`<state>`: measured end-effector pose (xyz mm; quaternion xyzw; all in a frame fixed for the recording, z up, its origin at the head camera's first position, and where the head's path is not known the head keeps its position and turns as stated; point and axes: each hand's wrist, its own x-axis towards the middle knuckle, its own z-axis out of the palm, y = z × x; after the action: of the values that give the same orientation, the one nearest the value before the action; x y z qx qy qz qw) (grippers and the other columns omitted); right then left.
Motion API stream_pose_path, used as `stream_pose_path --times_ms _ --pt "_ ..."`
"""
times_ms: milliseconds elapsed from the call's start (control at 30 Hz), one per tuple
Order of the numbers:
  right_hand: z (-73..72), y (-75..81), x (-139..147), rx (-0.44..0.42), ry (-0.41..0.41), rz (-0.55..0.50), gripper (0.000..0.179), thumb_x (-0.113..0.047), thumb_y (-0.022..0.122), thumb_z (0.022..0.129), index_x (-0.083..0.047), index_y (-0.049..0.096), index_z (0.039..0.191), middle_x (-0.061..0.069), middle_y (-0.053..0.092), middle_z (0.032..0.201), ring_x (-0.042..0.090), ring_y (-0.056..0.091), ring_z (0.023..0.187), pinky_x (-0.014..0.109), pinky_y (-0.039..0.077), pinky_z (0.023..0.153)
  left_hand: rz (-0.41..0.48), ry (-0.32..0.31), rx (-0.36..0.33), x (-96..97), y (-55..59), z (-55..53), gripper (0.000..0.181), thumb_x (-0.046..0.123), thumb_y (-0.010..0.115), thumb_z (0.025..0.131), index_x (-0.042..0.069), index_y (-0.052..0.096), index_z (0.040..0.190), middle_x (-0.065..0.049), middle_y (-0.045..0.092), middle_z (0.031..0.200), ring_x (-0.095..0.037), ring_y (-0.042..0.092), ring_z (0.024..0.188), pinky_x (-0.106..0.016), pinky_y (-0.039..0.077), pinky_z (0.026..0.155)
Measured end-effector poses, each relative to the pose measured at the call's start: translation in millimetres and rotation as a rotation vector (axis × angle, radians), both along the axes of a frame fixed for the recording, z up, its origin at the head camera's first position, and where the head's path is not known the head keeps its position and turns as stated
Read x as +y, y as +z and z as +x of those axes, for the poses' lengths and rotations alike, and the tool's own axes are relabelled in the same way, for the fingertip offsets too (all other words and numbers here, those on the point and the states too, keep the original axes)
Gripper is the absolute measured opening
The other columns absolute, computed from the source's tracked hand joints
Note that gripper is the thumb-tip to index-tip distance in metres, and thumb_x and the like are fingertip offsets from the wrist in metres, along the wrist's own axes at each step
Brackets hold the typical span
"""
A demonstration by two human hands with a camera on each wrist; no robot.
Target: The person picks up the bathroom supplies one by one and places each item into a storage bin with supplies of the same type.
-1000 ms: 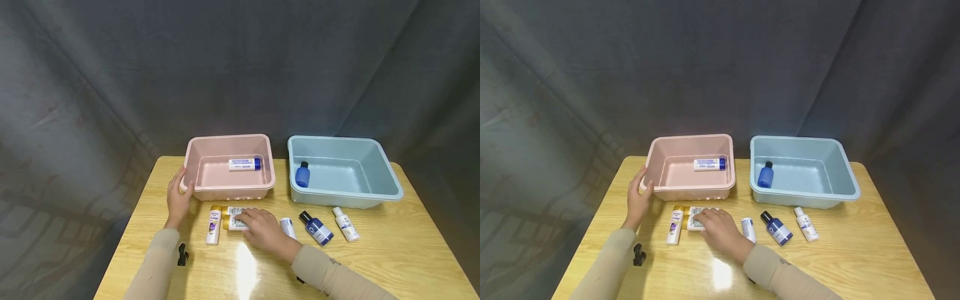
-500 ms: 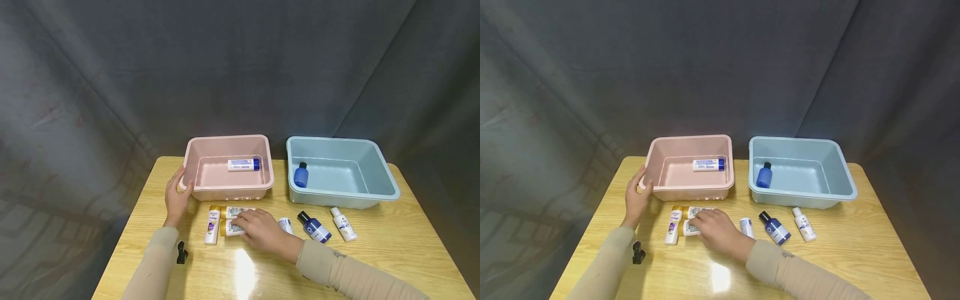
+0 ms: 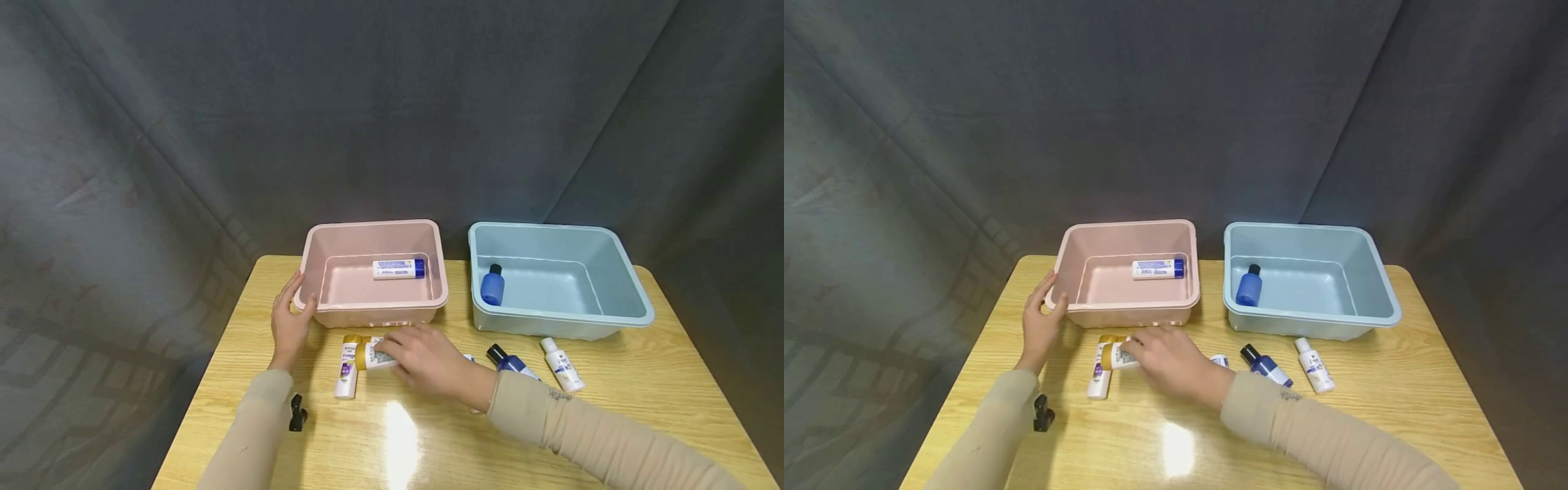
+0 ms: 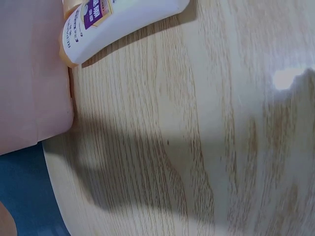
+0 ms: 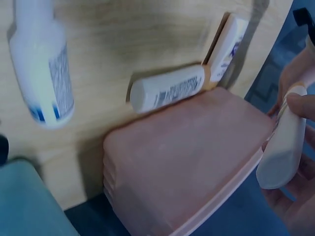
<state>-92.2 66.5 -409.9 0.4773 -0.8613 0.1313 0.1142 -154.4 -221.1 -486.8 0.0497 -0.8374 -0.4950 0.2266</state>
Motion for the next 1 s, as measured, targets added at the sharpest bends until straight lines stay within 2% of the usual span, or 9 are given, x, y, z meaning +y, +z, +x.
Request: stream_pose_path --times_ms 267,467,600,800,1000 --pt "-13.8 12.9 1.9 0.065 -0.005 0.002 0.035 -0.017 0.075 0.083 -0.012 0.07 0.117 0.004 0.069 0.112 0.023 0.066 0.104 0.039 0.055 0.089 -0.004 0.009 -0.016 0.6 1.2 -0.3 0.049 0.013 0.07 0.091 0.012 0.059 0.139 0.004 0.05 0.148 -0.022 0.043 0.136 -0.041 0.028 0.115" --pt "-24.1 19.9 0.7 0.065 -0.003 -0.015 0.035 -0.015 0.075 0.084 -0.012 0.069 0.118 0.004 0.07 0.112 0.021 0.067 0.1 0.038 0.055 0.084 0.006 0.025 -0.031 -1.0 -0.7 3.8 0.049 0.012 0.069 0.091 0.012 0.059 0.138 0.004 0.05 0.148 -0.022 0.042 0.137 -0.041 0.028 0.115" --pt "-32.7 26.1 0.3 0.07 -0.01 -0.04 0.035 -0.016 0.076 0.084 -0.012 0.069 0.118 0.005 0.07 0.112 0.022 0.067 0.101 0.038 0.055 0.086 0.011 0.028 -0.022 -1.5 -0.5 5.1 0.048 0.01 0.069 0.09 0.011 0.059 0.138 0.003 0.051 0.148 -0.023 0.042 0.136 -0.042 0.029 0.115" --pt "-47.8 32.5 2.4 0.095 -0.054 -0.065 0.036 -0.013 0.077 0.083 -0.01 0.069 0.119 0.007 0.07 0.112 0.027 0.066 0.107 0.043 0.052 0.095 0.023 0.006 -0.006 -0.1 1.1 -0.1 0.048 0.012 0.068 0.091 0.011 0.059 0.138 0.005 0.05 0.148 -0.022 0.042 0.136 -0.041 0.031 0.114" --pt "-56.5 31.7 -0.1 0.052 -0.085 -0.088 0.037 -0.011 0.074 0.085 -0.01 0.068 0.121 0.008 0.069 0.116 0.028 0.065 0.109 0.043 0.052 0.095 0.041 0.008 -0.021 1.3 1.2 0.2 0.047 0.014 0.067 0.093 0.013 0.058 0.139 0.008 0.05 0.148 -0.019 0.041 0.136 -0.041 0.032 0.113"
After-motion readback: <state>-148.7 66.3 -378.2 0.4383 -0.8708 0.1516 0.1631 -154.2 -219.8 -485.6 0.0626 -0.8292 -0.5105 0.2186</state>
